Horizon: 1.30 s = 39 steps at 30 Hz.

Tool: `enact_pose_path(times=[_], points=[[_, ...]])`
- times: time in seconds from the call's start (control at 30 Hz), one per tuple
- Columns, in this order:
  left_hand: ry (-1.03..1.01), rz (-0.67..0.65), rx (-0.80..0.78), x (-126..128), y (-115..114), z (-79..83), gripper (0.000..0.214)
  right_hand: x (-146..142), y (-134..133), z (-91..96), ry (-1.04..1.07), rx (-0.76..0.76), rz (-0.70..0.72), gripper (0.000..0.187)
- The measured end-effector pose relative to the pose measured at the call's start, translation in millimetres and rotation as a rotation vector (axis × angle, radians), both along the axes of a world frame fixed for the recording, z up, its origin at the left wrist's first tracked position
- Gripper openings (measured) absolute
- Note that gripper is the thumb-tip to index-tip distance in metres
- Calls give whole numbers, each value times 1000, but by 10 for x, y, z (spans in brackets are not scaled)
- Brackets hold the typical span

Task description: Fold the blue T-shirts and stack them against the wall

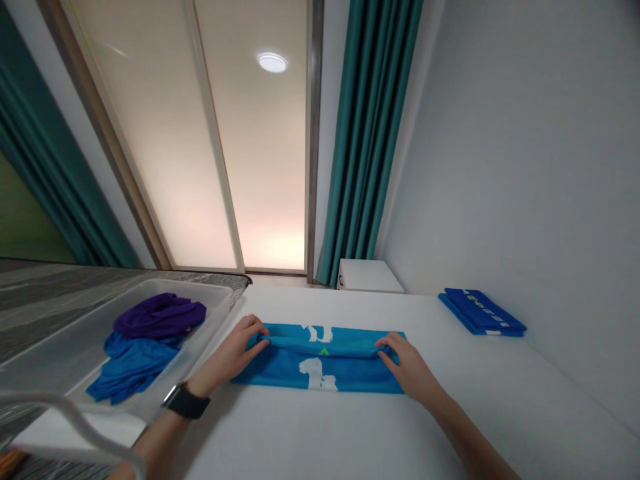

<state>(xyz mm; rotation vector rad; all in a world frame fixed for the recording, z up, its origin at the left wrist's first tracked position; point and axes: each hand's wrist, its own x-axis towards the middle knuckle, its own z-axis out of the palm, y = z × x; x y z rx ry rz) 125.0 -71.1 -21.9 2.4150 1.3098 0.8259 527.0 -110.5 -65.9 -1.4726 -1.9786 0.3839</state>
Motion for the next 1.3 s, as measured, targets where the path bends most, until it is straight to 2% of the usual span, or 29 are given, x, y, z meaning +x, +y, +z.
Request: enact_pose_path(times=[0.17,0.3,0.43,0.67,0.87,1.03,1.17,1.3], points=[[-164,-77,-246,-88,-143,-98,20,32,-243,-51,26,-42,75,4],[-307,-16,-374,-88,-70,-163,27,46,-199,18,159,-210,126,7],[-368,64,-353,-5,129,-148,35,58,48,120,196,-244,49,20],[-188,161,-273,138,405,-226,36,48,423,227,268,-406,96,33],[-116,211,-196,177,388,-336,37,-39,580,131,240,-421,1,19],[-95,201,-142,193,313,-310,32,-28,506,34,280,-336,-26,16],[-103,205,-105,185,287,-295,28,3,320,134,346,-327,15,17],[-132,190,-122,168,294,-316,30,-45,200,249,577,-393,127,28]])
